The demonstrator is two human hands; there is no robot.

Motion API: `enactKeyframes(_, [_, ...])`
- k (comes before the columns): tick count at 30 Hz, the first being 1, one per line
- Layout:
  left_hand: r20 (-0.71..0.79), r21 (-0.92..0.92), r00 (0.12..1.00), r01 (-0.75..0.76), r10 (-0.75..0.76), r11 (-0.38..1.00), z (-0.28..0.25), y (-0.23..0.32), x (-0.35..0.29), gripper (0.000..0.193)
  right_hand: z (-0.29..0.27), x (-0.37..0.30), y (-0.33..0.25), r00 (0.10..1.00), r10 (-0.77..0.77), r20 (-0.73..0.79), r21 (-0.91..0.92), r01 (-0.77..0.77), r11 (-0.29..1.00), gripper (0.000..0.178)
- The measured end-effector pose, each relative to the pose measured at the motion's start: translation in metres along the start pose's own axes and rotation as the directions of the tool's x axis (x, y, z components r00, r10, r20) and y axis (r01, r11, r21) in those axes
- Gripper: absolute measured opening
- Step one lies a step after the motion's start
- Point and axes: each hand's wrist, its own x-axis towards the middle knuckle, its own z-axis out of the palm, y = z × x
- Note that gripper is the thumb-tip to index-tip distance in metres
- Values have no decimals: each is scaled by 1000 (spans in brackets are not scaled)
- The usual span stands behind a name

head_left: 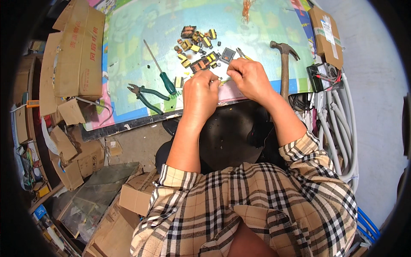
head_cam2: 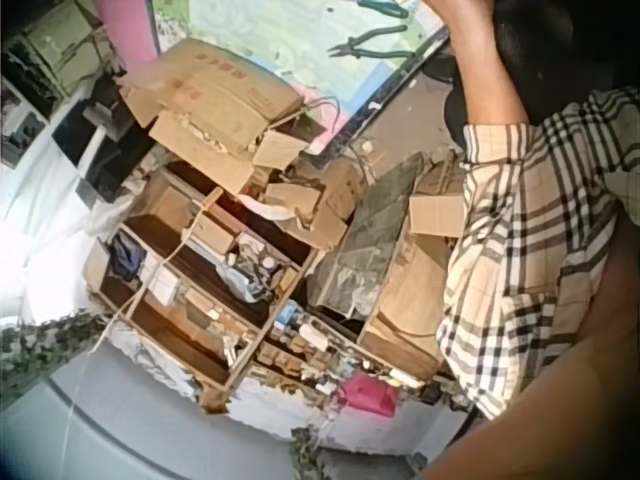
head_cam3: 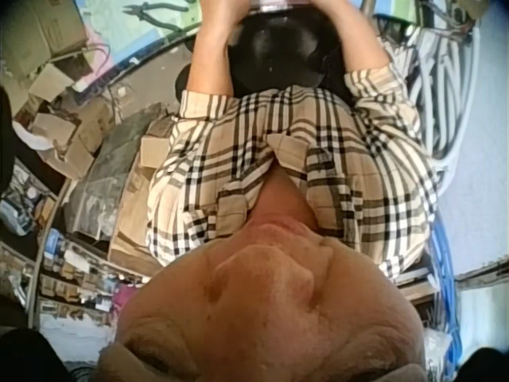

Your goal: The person sits at a cluttered workbench and uses pliers and a hammer to disassemble small electronic components, likely transformers. They repeatedly pry apart the metal casings and separate the copper windings, placing the separated parts on the table.

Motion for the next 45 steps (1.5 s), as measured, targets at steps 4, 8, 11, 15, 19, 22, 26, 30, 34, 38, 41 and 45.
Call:
enactKeyframes(4, [-56, -22, 998, 37, -39, 999, -5, -5, 1, 8, -16, -3, -13, 952, 1, 305, 226, -74, 971, 13])
enactKeyframes(8, [58, -60, 998, 6, -3, 998, -5, 2, 0, 7, -14, 3, 8, 977, 172, 129, 427, -211, 879, 11])
enactKeyframes(11, [5, -42, 1000, 19, -18, 999, -4, -3, 1, 8, -11, 1, 13, 991, 130, 22, 82, -132, 988, 9])
enactKeyframes(15, [-32, -12, 999, 38, -38, 999, -9, -5, 2, 8, -24, 0, 17, 952, 185, 244, 250, -246, 936, 14])
enactKeyframes(19, [-3, -75, 997, 70, -71, 995, -11, -3, 1, 9, -35, 4, 34, 949, 287, 130, 234, -311, 921, 13])
enactKeyframes(22, [-40, -89, 996, 76, -79, 993, -10, -6, 4, 9, -29, 2, 21, 957, 271, 104, 98, -281, 955, 11])
enactKeyframes(26, [-52, -47, 994, 94, -97, 994, -12, -7, 3, 10, -17, -1, 32, 951, 174, 256, -9, -177, 984, 18])
enactKeyframes(30, [-40, -73, 994, 100, -104, 992, -11, -6, 3, 11, 0, -1, 17, 991, -133, 11, 126, 130, 983, 26])
enactKeyframes(34, [-55, -65, 994, 87, -90, 994, -8, 2, 5, 12, 11, -4, 3, 995, 43, 92, 331, -72, 941, 17])
enactKeyframes(38, [-74, -46, 994, 76, -80, 996, -2, -3, 6, 11, 15, -7, 1, 990, 103, 100, 403, -135, 905, 11])
enactKeyframes(41, [-37, 38, 999, 32, -31, 999, -1, 0, 2, 9, 7, -9, -8, 998, -56, 26, 193, 50, 980, 9])
enactKeyframes(45, [41, 59, 998, -46, 44, 997, 1, 5, 0, 8, -2, -8, -8, 999, -40, 9, 48, 39, 998, 7])
